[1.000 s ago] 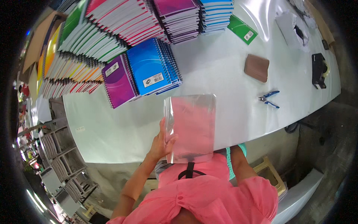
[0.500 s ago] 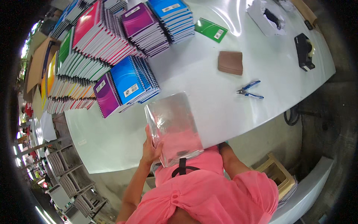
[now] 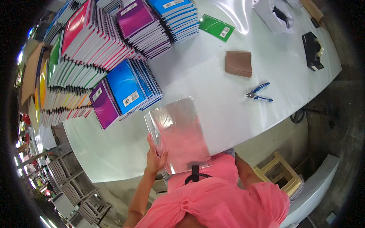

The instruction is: The person selects several colorful notebooks from a large stack, aligns them together, places the stack into a clear plastic sleeve, and secures the opening with tape.

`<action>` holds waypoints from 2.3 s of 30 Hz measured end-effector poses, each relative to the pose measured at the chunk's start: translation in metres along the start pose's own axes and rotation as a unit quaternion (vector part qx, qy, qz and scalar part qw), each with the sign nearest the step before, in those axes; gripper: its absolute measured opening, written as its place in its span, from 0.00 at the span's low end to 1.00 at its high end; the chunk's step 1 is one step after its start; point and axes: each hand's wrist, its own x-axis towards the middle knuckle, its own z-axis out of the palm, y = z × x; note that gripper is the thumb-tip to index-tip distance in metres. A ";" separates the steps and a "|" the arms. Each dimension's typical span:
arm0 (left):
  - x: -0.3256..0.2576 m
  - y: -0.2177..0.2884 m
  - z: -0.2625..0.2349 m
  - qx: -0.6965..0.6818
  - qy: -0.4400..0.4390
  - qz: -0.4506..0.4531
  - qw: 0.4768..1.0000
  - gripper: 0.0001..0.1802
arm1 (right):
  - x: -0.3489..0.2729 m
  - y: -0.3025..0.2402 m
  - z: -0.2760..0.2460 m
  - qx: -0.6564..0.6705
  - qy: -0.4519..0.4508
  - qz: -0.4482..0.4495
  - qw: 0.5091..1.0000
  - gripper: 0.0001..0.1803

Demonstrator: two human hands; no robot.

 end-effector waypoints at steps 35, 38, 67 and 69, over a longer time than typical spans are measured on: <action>-0.056 0.011 0.059 0.185 0.075 0.307 0.931 0.27 | -0.171 -0.162 -0.108 0.388 0.117 -0.428 0.808 0.15; -0.060 0.003 0.063 0.136 0.096 0.323 0.932 0.26 | -0.184 -0.189 -0.108 0.455 0.056 -0.355 0.815 0.17; -0.085 0.105 0.040 0.018 -0.098 0.316 0.944 0.28 | -0.231 -0.196 -0.139 0.330 0.079 -0.319 0.885 0.28; -0.087 0.111 0.025 -0.098 -0.136 0.284 0.944 0.24 | -0.234 -0.129 -0.152 0.344 0.345 -0.183 0.854 0.19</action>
